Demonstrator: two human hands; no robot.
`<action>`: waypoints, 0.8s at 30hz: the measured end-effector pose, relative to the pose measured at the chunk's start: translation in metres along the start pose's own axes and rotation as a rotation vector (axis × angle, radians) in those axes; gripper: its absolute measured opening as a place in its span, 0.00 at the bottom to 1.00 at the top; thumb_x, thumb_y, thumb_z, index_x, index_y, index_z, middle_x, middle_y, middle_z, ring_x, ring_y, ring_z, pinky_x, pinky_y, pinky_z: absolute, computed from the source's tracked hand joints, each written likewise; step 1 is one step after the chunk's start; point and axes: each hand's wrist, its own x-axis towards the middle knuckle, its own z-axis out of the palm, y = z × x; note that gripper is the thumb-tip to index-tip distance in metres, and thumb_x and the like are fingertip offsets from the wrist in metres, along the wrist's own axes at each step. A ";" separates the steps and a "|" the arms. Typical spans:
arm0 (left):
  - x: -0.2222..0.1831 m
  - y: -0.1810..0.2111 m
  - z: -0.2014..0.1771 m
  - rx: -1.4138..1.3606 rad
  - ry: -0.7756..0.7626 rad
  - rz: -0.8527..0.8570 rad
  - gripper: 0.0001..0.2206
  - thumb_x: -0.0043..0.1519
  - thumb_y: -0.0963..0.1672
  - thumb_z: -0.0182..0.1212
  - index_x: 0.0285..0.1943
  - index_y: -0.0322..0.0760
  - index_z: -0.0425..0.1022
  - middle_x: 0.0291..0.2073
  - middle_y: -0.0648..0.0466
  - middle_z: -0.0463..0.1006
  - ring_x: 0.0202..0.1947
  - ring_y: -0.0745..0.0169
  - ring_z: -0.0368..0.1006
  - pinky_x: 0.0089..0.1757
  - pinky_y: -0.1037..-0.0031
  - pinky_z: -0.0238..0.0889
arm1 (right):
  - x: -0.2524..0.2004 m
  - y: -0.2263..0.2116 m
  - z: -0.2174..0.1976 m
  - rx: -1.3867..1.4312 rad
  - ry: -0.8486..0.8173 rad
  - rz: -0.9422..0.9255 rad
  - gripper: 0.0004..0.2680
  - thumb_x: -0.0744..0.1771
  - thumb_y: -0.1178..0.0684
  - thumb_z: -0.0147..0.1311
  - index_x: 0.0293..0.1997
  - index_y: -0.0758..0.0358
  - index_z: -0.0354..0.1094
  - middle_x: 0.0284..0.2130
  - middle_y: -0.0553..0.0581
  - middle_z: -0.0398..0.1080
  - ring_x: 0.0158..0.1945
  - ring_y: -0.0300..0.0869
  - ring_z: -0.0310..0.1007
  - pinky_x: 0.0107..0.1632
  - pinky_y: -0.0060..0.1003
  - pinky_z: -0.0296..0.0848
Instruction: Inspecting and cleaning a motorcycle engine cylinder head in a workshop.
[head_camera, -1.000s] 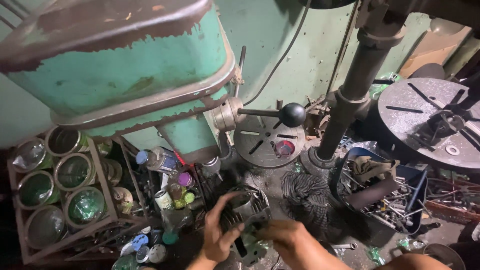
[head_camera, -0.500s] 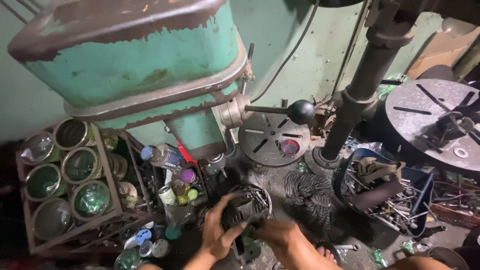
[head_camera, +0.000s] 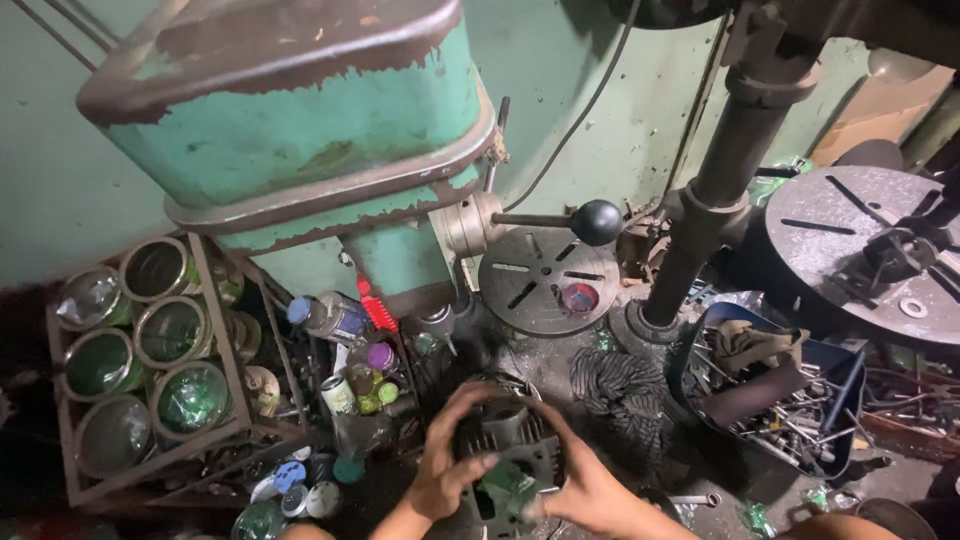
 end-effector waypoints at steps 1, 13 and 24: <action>0.000 0.004 0.000 0.064 -0.031 0.062 0.36 0.51 0.52 0.65 0.67 0.28 0.70 0.63 0.41 0.73 0.67 0.47 0.68 0.66 0.62 0.56 | -0.002 0.003 -0.001 -0.026 0.043 0.040 0.44 0.56 0.56 0.75 0.77 0.66 0.40 0.68 0.64 0.59 0.70 0.48 0.59 0.71 0.45 0.57; -0.013 0.003 0.010 0.414 -0.112 0.049 0.52 0.35 0.54 0.85 0.70 0.34 0.64 0.66 0.42 0.67 0.68 0.43 0.66 0.64 0.57 0.58 | -0.017 0.073 -0.011 -0.071 0.120 0.004 0.43 0.60 0.50 0.72 0.77 0.65 0.33 0.68 0.65 0.57 0.70 0.48 0.59 0.69 0.44 0.59; -0.011 0.018 0.013 0.363 -0.081 0.116 0.47 0.40 0.56 0.81 0.69 0.36 0.69 0.62 0.43 0.72 0.65 0.45 0.71 0.64 0.58 0.62 | -0.016 0.083 -0.013 0.037 0.113 0.025 0.40 0.61 0.55 0.64 0.77 0.63 0.32 0.69 0.64 0.54 0.70 0.49 0.57 0.70 0.45 0.57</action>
